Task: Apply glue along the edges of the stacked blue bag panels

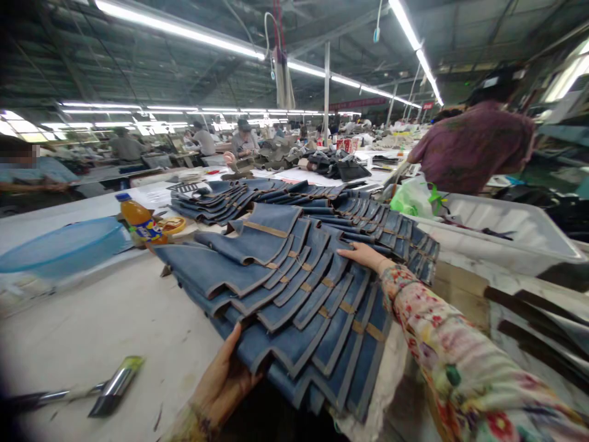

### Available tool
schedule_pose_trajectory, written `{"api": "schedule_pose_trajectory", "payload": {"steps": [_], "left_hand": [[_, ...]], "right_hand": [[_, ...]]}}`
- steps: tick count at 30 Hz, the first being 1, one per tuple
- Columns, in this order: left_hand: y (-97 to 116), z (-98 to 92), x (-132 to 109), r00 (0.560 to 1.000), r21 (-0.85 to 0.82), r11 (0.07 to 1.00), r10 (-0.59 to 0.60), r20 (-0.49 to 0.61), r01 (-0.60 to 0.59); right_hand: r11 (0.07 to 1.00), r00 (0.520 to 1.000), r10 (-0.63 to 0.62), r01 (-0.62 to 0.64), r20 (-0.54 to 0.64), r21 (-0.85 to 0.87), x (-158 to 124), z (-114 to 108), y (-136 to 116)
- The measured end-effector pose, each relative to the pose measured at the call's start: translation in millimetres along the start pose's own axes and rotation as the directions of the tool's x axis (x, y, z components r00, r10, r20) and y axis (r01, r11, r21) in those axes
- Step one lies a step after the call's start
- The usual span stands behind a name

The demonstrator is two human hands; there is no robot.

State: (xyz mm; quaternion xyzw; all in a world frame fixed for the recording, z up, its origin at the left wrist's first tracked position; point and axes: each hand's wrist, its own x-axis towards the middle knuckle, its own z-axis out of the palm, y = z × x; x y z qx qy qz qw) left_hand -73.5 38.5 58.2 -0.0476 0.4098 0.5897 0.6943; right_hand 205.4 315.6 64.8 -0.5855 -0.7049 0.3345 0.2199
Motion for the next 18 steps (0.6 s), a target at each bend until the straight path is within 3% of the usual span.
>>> {"api": "schedule_pose_trajectory", "payload": {"steps": [6,12,18], "left_hand": [[-6,-3.7,7,0.995,0.012,0.998,0.060,-0.083,-0.059],[-11,-0.7,12,0.993,0.013,0.998,0.056,-0.103,-0.055],[-18,2.7,18,0.975,0.064,0.991,0.130,-0.183,-0.120]], "right_hand": [[0.992,0.992,0.116,-0.114,0.045,-0.044,4,-2,2],[0.962,0.971,0.172,-0.201,0.165,0.184,-6,13,2],[0.884,0.972,0.162,-0.220,0.171,0.412,-12,26,7]]}}
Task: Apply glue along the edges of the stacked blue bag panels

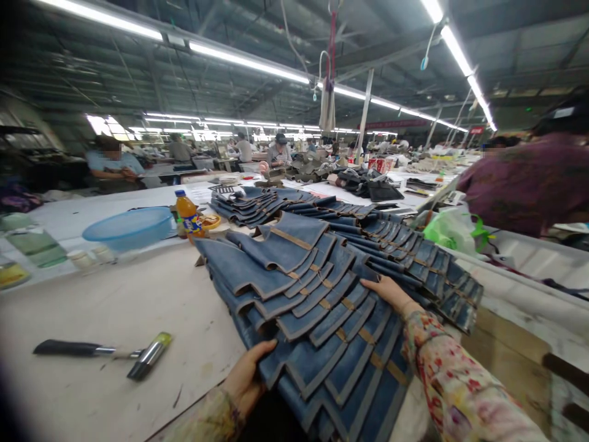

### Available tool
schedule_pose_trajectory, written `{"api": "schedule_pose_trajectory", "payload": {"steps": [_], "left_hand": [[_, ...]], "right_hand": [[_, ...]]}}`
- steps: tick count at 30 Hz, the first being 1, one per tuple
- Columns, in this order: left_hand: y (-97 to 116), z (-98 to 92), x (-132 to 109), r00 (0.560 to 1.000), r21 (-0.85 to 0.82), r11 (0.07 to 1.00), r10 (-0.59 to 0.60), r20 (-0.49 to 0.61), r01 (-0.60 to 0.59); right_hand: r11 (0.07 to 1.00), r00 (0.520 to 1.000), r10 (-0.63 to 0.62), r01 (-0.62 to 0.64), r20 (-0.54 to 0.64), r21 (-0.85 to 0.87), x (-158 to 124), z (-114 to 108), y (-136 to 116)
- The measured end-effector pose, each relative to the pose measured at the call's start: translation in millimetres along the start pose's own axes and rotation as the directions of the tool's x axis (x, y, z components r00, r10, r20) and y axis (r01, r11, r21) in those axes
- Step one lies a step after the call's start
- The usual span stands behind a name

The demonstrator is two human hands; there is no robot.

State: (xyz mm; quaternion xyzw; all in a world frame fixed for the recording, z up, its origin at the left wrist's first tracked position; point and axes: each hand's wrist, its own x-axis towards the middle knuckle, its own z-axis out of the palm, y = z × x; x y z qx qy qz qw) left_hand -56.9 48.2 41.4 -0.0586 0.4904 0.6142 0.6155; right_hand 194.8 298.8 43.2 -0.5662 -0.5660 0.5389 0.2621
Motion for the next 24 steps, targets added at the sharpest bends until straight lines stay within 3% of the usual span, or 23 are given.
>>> {"api": "schedule_pose_trajectory", "payload": {"steps": [3,11,22,24], "left_hand": [[-3,1.2,0,0.999,0.008,0.999,0.033,0.003,-0.033],[-16,-5.7,-14,0.997,-0.008,0.999,0.041,0.072,-0.040],[-22,-21.5,-12,0.999,0.147,0.989,0.011,0.046,-0.018],[-22,-27.8,-10,0.998,0.204,0.979,-0.012,0.054,0.001]], "right_hand": [[0.997,1.000,-0.025,0.025,0.007,0.069,-3,0,0],[0.991,0.993,-0.112,0.115,-0.043,0.064,-19,-10,9],[0.995,0.998,0.069,-0.069,0.006,0.069,-32,-11,16],[0.996,0.996,0.087,-0.088,-0.013,-0.021,-34,-13,15]]}}
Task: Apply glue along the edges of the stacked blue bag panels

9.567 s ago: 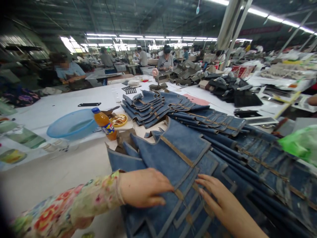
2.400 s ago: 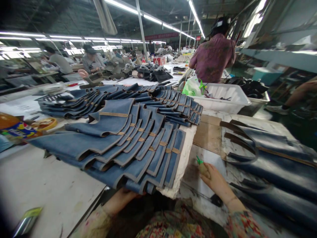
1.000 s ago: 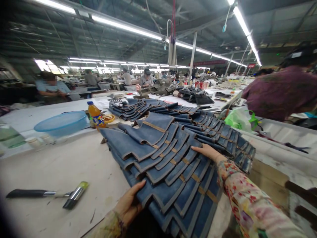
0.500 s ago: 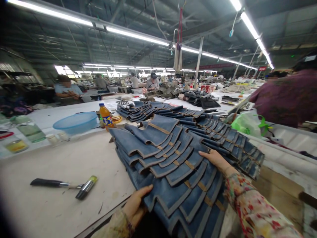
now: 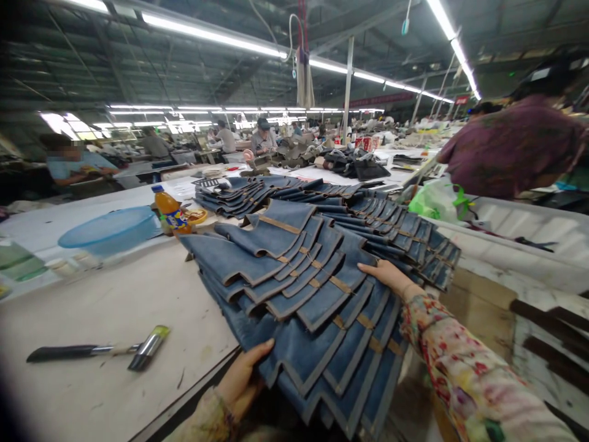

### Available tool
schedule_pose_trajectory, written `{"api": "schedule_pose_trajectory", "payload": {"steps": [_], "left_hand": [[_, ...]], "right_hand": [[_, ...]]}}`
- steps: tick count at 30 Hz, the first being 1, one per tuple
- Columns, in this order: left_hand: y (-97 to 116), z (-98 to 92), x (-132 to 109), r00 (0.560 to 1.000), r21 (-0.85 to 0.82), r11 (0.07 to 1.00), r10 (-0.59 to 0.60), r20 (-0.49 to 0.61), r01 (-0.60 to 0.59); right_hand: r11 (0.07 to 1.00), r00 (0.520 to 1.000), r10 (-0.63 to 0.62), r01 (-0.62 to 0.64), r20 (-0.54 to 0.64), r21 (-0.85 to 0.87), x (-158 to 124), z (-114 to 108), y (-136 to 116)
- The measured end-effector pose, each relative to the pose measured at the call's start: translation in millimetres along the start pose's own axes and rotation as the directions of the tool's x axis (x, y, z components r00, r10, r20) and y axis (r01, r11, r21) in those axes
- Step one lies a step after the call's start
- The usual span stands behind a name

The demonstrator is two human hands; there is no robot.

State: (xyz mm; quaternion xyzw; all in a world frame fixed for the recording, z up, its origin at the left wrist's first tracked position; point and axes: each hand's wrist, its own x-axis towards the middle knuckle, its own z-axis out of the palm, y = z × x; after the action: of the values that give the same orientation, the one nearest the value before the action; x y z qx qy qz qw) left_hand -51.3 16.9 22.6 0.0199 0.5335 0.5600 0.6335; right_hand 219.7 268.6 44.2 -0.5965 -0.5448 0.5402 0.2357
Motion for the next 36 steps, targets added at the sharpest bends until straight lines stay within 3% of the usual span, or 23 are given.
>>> {"api": "schedule_pose_trajectory", "payload": {"steps": [2,5,7,9,10,11,12,14,15,16,18,21,24,30,36], "left_hand": [[2,-10.3,-4,0.998,0.103,0.994,-0.041,0.049,0.036],[17,-30.2,-22,0.976,0.411,0.911,-0.113,0.188,0.026],[35,-41.9,-40,0.959,0.660,0.742,-0.088,0.269,-0.117],[58,-49.3,-55,0.938,0.805,0.491,0.087,0.336,-0.333],[70,-50.9,-60,0.899,0.829,0.351,0.221,0.379,-0.436],[82,-51.2,-62,0.827,0.830,0.199,0.357,0.433,-0.521],[92,-50.1,-61,0.729,0.816,0.034,0.473,0.495,-0.577],[109,-44.1,-51,0.532,0.763,-0.303,0.572,0.625,-0.571],[115,-39.4,-43,0.472,0.729,-0.445,0.562,0.679,-0.520],[120,-33.9,-34,0.451,0.696,-0.553,0.531,0.718,-0.457],[127,-20.9,-18,0.485,0.645,-0.677,0.457,0.746,-0.353],[132,-1.9,-1,0.578,0.596,-0.727,0.338,0.743,-0.341],[133,8.9,13,0.615,0.561,-0.722,0.240,0.751,-0.405],[128,4.9,32,0.546,0.559,-0.658,0.259,0.797,-0.504],[120,0.9,23,0.522,0.587,-0.554,0.293,0.801,-0.589]], "right_hand": [[0.967,0.998,-0.035,0.019,-0.060,-0.253,-1,-8,-4],[0.764,0.964,-0.225,0.084,-0.142,-0.639,-5,-29,-15],[0.670,0.911,-0.378,0.147,-0.164,-0.727,-9,-40,-26],[0.647,0.871,-0.469,0.225,-0.148,-0.728,-10,-42,-39],[0.650,0.866,-0.485,0.262,-0.124,-0.713,-9,-38,-47],[0.661,0.870,-0.483,0.288,-0.100,-0.693,-7,-32,-54],[0.677,0.878,-0.471,0.300,-0.082,-0.672,-3,-24,-61],[0.706,0.894,-0.441,0.296,-0.073,-0.643,10,-3,-74],[0.718,0.901,-0.427,0.287,-0.076,-0.634,17,7,-79],[0.728,0.907,-0.413,0.278,-0.077,-0.627,25,18,-83],[0.749,0.923,-0.378,0.256,-0.076,-0.612,40,36,-89],[0.767,0.941,-0.331,0.221,-0.077,-0.602,55,51,-90],[0.754,0.938,-0.333,0.205,-0.094,-0.623,59,56,-88],[0.710,0.917,-0.384,0.218,-0.108,-0.670,58,60,-83],[0.699,0.915,-0.389,0.217,-0.109,-0.681,50,55,-78]]}}
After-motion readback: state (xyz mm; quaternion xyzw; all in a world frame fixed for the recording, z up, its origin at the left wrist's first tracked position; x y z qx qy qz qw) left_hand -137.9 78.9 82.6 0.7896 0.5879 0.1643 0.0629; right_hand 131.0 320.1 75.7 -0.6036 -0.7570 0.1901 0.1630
